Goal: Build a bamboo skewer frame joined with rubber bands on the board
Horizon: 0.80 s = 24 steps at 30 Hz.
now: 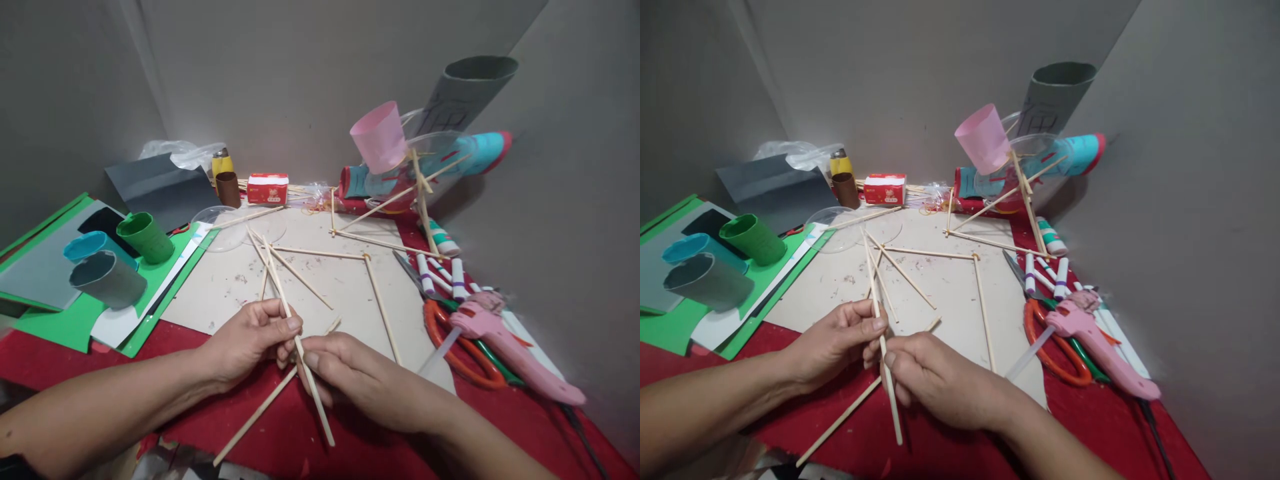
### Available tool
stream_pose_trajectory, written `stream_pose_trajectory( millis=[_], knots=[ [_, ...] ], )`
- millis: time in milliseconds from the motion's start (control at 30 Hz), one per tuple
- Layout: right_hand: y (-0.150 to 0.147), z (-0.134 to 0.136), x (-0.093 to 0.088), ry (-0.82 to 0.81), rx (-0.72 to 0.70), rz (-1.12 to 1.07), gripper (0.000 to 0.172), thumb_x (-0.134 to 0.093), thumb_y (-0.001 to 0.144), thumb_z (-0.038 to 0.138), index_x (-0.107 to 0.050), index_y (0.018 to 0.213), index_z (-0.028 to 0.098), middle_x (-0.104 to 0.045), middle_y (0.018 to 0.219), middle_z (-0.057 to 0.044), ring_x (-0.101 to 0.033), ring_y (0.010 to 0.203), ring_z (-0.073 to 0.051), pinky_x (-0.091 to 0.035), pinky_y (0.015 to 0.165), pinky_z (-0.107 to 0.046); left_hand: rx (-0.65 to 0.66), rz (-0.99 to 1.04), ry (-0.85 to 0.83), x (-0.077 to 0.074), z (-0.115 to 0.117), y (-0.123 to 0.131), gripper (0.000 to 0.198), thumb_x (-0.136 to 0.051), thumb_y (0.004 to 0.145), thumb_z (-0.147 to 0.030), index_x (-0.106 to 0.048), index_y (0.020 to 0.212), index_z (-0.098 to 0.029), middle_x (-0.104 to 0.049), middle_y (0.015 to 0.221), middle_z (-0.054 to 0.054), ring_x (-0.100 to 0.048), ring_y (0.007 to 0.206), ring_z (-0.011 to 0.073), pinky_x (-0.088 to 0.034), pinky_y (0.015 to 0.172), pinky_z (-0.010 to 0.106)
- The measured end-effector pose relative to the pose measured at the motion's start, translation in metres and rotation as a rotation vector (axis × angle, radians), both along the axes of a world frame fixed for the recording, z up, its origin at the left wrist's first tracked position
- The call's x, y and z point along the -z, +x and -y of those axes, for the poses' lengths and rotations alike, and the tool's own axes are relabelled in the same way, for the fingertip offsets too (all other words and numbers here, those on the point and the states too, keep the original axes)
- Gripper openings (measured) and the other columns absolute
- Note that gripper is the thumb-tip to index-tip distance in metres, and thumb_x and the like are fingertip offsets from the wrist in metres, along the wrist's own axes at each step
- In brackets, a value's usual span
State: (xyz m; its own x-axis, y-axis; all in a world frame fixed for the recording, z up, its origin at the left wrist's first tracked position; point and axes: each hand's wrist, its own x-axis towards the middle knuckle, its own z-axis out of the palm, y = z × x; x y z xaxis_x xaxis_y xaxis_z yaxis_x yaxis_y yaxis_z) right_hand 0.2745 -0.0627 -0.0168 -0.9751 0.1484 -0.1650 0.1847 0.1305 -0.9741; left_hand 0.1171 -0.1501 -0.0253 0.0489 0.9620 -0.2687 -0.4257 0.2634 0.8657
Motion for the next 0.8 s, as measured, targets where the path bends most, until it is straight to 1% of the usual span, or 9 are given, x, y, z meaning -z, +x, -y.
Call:
stream_pose_trajectory(
  millis=[100,200,267,333,433,500,567,633,800],
  knots=[
    [0.001,0.0,0.001,-0.141,0.067,-0.023,0.039,-0.038,0.096,0.042,-0.046,0.066,0.018,-0.04,0.056,0.004,-0.034,0.05,-0.009,-0.03,0.05,-0.022,-0.045,-0.024,0.003,-0.001,-0.001,-0.003,0.025,-0.062,0.084,-0.038,-0.055,0.08,-0.015,-0.051,0.056,-0.003,-0.043,0.048,0.0065,-0.036,0.052,0.019],
    [0.002,-0.001,0.002,-0.335,0.129,-0.062,0.041,-0.042,0.094,0.044,-0.048,0.063,0.017,-0.035,0.048,0.006,-0.026,0.042,-0.007,-0.02,0.042,-0.021,-0.288,-0.222,0.097,-0.006,-0.002,-0.007,0.021,-0.057,0.087,-0.039,-0.056,0.092,-0.019,-0.054,0.064,-0.002,-0.047,0.055,0.0091,-0.04,0.056,0.021],
    [0.003,-0.002,0.003,-0.489,0.147,-0.119,0.04,-0.045,0.091,0.043,-0.047,0.061,0.018,-0.035,0.045,0.007,-0.023,0.038,-0.007,-0.018,0.039,-0.021,-0.501,-0.475,0.264,-0.011,-0.001,-0.009,0.022,-0.062,0.084,-0.034,-0.057,0.102,-0.021,-0.062,0.087,0.002,-0.056,0.077,0.0138,-0.045,0.072,0.025],
    [0.004,-0.001,0.003,-0.647,0.133,-0.162,0.038,-0.05,0.089,0.042,-0.044,0.059,0.019,-0.034,0.043,0.007,-0.022,0.037,-0.006,-0.018,0.036,-0.019,-0.6,-0.751,0.465,-0.014,0.002,-0.01,0.034,-0.068,0.078,-0.027,-0.06,0.111,-0.023,-0.059,0.115,0.007,-0.053,0.108,0.0204,-0.041,0.094,0.032],
    [0.006,-0.001,0.001,-0.804,0.088,-0.162,0.037,-0.054,0.087,0.04,-0.043,0.059,0.018,-0.034,0.044,0.007,-0.022,0.035,-0.005,-0.017,0.034,-0.016,-0.433,-1.019,0.661,-0.015,0.005,-0.012,0.035,-0.071,0.075,-0.02,-0.066,0.109,-0.024,-0.061,0.117,0.009,-0.05,0.116,0.0237,-0.03,0.105,0.038],
    [0.007,-0.001,-0.001,-0.874,0.075,-0.158,0.035,-0.055,0.087,0.041,-0.044,0.063,0.018,-0.036,0.047,0.007,-0.02,0.035,-0.003,-0.016,0.034,-0.015,-0.257,-1.041,0.656,-0.012,0.007,-0.014,0.026,-0.069,0.076,-0.018,-0.071,0.102,-0.023,-0.067,0.098,0.01,-0.058,0.098,0.0221,-0.036,0.097,0.036],
    [0.008,-0.002,-0.003,-0.923,0.078,-0.162,0.033,-0.056,0.087,0.041,-0.045,0.067,0.018,-0.037,0.05,0.008,-0.017,0.036,-0.002,-0.014,0.034,-0.014,-0.159,-1.001,0.604,-0.008,0.008,-0.015,0.021,-0.068,0.078,-0.019,-0.074,0.098,-0.022,-0.066,0.084,0.009,-0.059,0.08,0.0196,-0.042,0.082,0.032],
    [0.008,-0.002,-0.004,-0.935,0.086,-0.171,0.031,-0.055,0.089,0.04,-0.045,0.07,0.018,-0.037,0.051,0.008,-0.016,0.036,-0.002,-0.012,0.034,-0.013,-0.134,-0.968,0.572,-0.005,0.008,-0.016,0.021,-0.067,0.079,-0.02,-0.075,0.099,-0.022,-0.064,0.077,0.009,-0.056,0.071,0.0177,-0.042,0.072,0.029],
    [0.006,0.0,-0.004,-0.809,0.155,-0.235,0.022,-0.052,0.089,0.033,-0.049,0.075,0.017,-0.041,0.052,0.006,-0.019,0.037,-0.003,-0.014,0.036,-0.015,-0.105,-1.008,0.57,-0.005,0.009,-0.012,0.021,-0.058,0.086,-0.023,-0.075,0.1,-0.022,-0.063,0.069,0.006,-0.053,0.063,0.0149,-0.04,0.066,0.025]
  ],
)
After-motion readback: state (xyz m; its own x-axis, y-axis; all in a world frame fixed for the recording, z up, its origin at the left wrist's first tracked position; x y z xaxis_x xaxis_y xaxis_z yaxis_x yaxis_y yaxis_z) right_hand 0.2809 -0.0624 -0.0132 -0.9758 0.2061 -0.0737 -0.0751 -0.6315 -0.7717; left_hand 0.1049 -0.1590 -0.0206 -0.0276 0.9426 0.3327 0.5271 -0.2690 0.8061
